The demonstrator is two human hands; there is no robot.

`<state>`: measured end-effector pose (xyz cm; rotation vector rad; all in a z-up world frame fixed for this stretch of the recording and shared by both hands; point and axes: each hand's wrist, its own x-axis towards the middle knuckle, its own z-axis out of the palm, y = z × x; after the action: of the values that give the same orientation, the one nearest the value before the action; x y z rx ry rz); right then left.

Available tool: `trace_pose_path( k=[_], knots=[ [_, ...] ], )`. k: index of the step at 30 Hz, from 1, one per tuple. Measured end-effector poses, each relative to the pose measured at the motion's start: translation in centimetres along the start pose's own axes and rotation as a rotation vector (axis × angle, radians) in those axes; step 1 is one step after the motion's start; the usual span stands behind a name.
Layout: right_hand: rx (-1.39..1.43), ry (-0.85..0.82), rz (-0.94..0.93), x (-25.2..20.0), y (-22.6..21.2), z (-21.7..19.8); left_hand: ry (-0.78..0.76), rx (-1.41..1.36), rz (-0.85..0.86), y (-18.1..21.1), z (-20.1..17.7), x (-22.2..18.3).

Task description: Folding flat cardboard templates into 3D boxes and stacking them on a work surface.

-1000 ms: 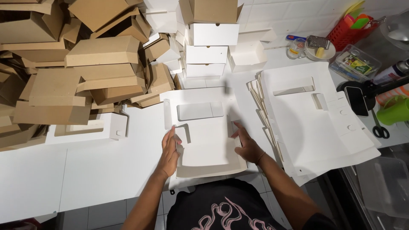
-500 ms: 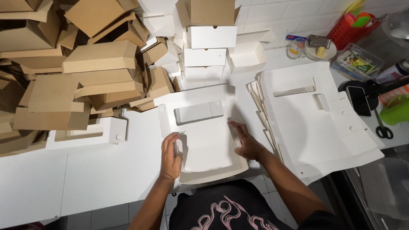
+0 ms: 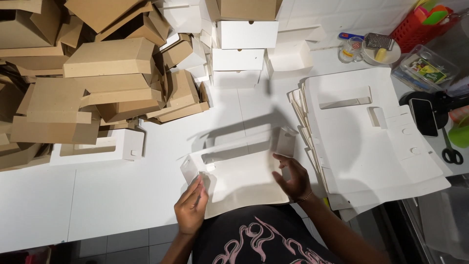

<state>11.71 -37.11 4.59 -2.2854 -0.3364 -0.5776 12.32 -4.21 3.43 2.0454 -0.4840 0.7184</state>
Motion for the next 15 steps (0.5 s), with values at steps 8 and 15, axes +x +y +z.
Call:
trace_pose_path(
  k=[8, 15],
  knots=[
    [-0.049, 0.479, 0.318, -4.8, 2.9, 2.4, 0.157, -0.186, -0.904, 1.7, -0.4, -1.4],
    [0.206, 0.463, 0.432, -2.7, -2.0, 1.1, -0.054, -0.359, -0.659, 3.0, -2.0, 0.7]
  ],
)
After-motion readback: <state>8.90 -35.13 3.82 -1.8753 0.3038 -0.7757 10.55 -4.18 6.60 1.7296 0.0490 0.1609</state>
